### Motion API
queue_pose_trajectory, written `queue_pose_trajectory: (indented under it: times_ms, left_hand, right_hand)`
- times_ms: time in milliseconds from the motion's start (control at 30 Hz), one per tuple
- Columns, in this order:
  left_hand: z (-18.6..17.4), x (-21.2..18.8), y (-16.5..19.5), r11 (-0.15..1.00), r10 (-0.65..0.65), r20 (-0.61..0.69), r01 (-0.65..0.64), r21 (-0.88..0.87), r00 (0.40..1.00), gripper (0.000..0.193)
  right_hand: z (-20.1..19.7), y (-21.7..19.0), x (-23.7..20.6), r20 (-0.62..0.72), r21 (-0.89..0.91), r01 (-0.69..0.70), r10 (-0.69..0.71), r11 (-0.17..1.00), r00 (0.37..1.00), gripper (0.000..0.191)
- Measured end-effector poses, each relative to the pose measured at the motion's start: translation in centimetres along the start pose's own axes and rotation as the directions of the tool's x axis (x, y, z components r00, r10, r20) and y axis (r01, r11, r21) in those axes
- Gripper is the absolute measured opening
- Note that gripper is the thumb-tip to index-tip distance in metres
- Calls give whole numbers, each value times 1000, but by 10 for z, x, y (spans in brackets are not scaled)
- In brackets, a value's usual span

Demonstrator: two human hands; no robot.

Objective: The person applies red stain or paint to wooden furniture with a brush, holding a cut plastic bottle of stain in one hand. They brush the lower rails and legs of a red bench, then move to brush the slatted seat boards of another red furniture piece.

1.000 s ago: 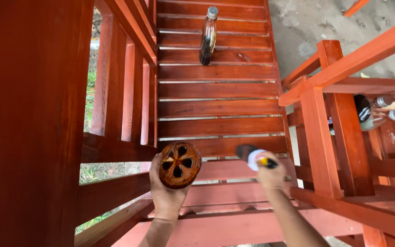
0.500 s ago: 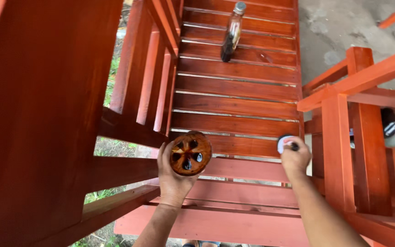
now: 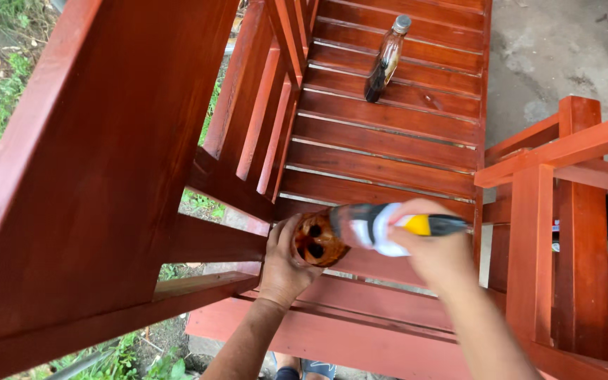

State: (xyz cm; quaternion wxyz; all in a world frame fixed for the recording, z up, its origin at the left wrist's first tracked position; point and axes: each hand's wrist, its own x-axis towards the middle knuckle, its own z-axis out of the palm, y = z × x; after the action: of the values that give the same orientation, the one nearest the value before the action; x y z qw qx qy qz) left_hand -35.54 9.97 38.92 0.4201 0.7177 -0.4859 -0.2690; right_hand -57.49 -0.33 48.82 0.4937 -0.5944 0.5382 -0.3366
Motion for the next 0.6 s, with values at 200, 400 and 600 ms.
queue_pose_trajectory:
  times_ms: [200, 400, 600]
  left_hand:
    - [0, -8, 1, 999, 6, -23, -7, -50, 1000, 99]
    - [-2, -9, -4, 998, 64, -64, -65, -4, 996, 95]
    - [-8, -14, 1, 997, 57, -82, -52, 56, 995, 97]
  right_hand:
    - [73, -3, -14, 57, -214, 260, -254, 942, 966, 14]
    - [103, -1, -28, 50, -349, 286, -287, 892, 957, 14]
    - [89, -16, -24, 216, -326, 308, -247, 894, 945, 17]
